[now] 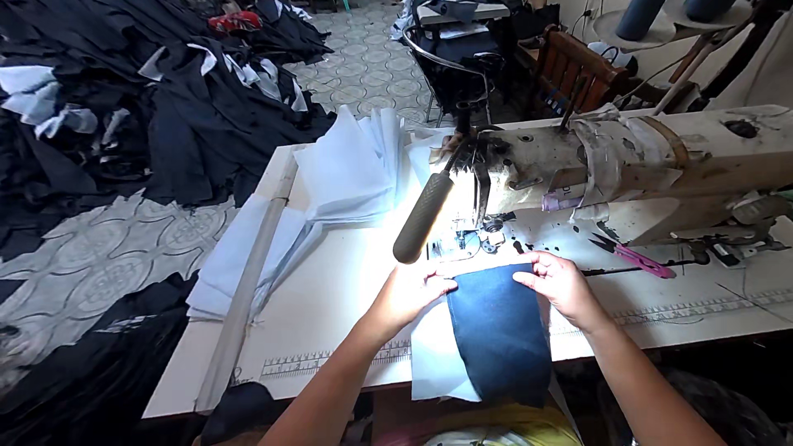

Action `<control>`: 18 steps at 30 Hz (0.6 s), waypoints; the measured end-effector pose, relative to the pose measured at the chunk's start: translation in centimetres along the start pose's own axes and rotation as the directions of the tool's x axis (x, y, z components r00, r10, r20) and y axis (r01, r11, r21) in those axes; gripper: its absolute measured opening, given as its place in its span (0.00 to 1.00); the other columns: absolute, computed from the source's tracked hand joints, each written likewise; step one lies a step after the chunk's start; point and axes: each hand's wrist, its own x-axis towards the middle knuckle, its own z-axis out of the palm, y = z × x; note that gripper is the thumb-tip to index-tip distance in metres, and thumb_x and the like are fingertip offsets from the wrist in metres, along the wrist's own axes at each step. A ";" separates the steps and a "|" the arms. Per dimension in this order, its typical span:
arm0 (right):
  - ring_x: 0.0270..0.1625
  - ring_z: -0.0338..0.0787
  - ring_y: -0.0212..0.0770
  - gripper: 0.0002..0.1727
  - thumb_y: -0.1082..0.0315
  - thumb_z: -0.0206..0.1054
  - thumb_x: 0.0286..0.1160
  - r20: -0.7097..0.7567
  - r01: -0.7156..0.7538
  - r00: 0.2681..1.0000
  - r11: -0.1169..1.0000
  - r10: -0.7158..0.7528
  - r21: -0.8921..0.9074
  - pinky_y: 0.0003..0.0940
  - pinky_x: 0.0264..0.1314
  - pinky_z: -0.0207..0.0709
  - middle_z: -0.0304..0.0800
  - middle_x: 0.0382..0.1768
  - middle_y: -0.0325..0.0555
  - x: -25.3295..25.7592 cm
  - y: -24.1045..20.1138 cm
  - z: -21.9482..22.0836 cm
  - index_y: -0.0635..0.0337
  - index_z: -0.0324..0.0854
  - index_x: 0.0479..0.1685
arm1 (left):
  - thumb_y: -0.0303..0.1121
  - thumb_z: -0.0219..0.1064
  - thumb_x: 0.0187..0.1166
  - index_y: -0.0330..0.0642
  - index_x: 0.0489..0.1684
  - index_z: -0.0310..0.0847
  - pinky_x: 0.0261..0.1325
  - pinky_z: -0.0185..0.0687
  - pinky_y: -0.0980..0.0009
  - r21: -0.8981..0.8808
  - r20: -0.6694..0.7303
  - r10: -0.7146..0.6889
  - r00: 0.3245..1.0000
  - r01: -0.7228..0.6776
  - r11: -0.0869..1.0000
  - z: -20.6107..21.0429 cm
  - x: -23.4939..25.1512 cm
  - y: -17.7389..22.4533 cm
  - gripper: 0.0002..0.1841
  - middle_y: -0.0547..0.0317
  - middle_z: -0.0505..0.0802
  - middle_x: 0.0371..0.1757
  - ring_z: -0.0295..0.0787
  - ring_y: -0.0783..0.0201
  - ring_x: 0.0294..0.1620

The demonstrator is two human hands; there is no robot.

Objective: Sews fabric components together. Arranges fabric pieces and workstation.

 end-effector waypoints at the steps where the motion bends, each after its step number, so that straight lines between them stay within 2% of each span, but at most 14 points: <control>1: 0.29 0.83 0.14 0.08 0.76 0.74 0.67 -0.009 -0.009 1.000 1.000 0.009 -0.020 0.12 0.39 0.79 0.87 0.27 0.24 0.0 -0.1 0.0 0.62 0.86 0.44 | 0.38 0.72 0.75 0.36 0.34 0.91 0.46 0.78 0.77 0.014 0.000 -0.011 1.000 0.011 1.000 0.0 0.0 -0.1 0.12 0.60 0.92 0.32 0.84 0.77 0.36; 4: 0.25 0.76 0.11 0.04 0.74 0.74 0.67 -0.020 -0.003 1.000 0.998 0.002 -0.066 0.10 0.33 0.71 0.81 0.22 0.20 0.1 0.0 0.1 0.59 0.85 0.37 | 0.41 0.72 0.76 0.37 0.32 0.90 0.43 0.75 0.75 0.035 0.008 -0.042 0.999 0.042 0.999 0.0 0.0 -0.2 0.14 0.62 0.89 0.29 0.80 0.77 0.33; 7: 0.23 0.74 0.11 0.03 0.74 0.73 0.68 -0.015 -0.002 1.000 0.996 0.001 -0.088 0.09 0.32 0.70 0.80 0.21 0.20 0.3 0.2 0.0 0.59 0.85 0.36 | 0.40 0.67 0.81 0.36 0.34 0.90 0.44 0.78 0.74 0.022 -0.002 -0.010 1.000 0.010 1.000 0.1 0.0 -0.8 0.15 0.60 0.91 0.30 0.83 0.76 0.34; 9: 0.23 0.74 0.11 0.03 0.73 0.73 0.70 -0.008 -0.023 1.000 0.991 0.022 -0.129 0.09 0.32 0.69 0.79 0.21 0.22 0.6 0.2 0.0 0.61 0.85 0.37 | 0.41 0.62 0.84 0.35 0.37 0.91 0.50 0.80 0.64 0.069 0.001 0.002 1.000 -0.002 0.998 0.3 0.1 -1.1 0.18 0.55 0.92 0.34 0.87 0.67 0.39; 10: 0.23 0.73 0.12 0.04 0.73 0.73 0.71 -0.005 -0.042 0.999 0.984 0.042 -0.174 0.10 0.32 0.68 0.79 0.21 0.23 0.8 0.1 -0.1 0.63 0.85 0.39 | 0.42 0.60 0.86 0.34 0.39 0.91 0.56 0.79 0.54 0.120 0.014 0.004 1.000 -0.005 0.993 0.5 0.4 -1.2 0.19 0.50 0.93 0.37 0.89 0.59 0.45; 12: 0.25 0.73 0.15 0.09 0.70 0.72 0.75 0.010 -0.098 0.994 0.942 0.107 -0.322 0.13 0.34 0.69 0.81 0.25 0.30 1.6 -0.2 -0.3 0.67 0.86 0.45 | 0.43 0.56 0.88 0.31 0.42 0.89 0.68 0.70 0.38 0.235 0.060 -0.010 0.998 -0.004 0.972 0.9 1.5 -1.2 0.22 0.41 0.92 0.46 0.88 0.43 0.57; 13: 0.28 0.75 0.20 0.11 0.68 0.71 0.77 0.019 -0.124 0.989 0.901 0.145 -0.415 0.18 0.37 0.71 0.84 0.28 0.36 2.2 -0.5 -0.3 0.69 0.86 0.49 | 0.43 0.57 0.88 0.30 0.43 0.89 0.71 0.66 0.34 0.292 0.080 -0.037 0.996 0.012 0.956 1.1 2.3 -1.1 0.22 0.38 0.91 0.48 0.86 0.39 0.61; 15: 0.40 0.84 0.38 0.16 0.66 0.69 0.80 0.039 -0.162 0.973 0.796 0.227 -0.584 0.36 0.50 0.77 0.89 0.40 0.53 3.7 -0.9 -0.4 0.72 0.85 0.56 | 0.42 0.58 0.88 0.31 0.45 0.87 0.76 0.58 0.37 0.359 0.141 -0.156 0.978 0.097 0.928 1.4 4.0 -0.5 0.20 0.38 0.88 0.53 0.82 0.41 0.65; 16: 0.45 0.87 0.46 0.18 0.65 0.68 0.81 0.041 -0.179 0.963 0.744 0.267 -0.644 0.45 0.56 0.77 0.90 0.44 0.58 4.5 -1.0 -0.4 0.72 0.84 0.59 | 0.41 0.60 0.87 0.32 0.45 0.87 0.77 0.56 0.39 0.366 0.143 -0.193 0.971 0.130 0.922 1.6 4.8 -0.4 0.18 0.40 0.88 0.52 0.81 0.44 0.64; 18: 0.53 0.87 0.55 0.19 0.63 0.68 0.82 0.049 -0.189 0.946 0.667 0.321 -0.720 0.54 0.62 0.75 0.89 0.49 0.62 5.8 -1.3 -0.5 0.70 0.83 0.60 | 0.38 0.62 0.84 0.33 0.45 0.86 0.76 0.54 0.40 0.348 0.130 -0.214 0.968 0.158 0.924 1.8 5.9 -0.4 0.15 0.41 0.87 0.51 0.81 0.46 0.62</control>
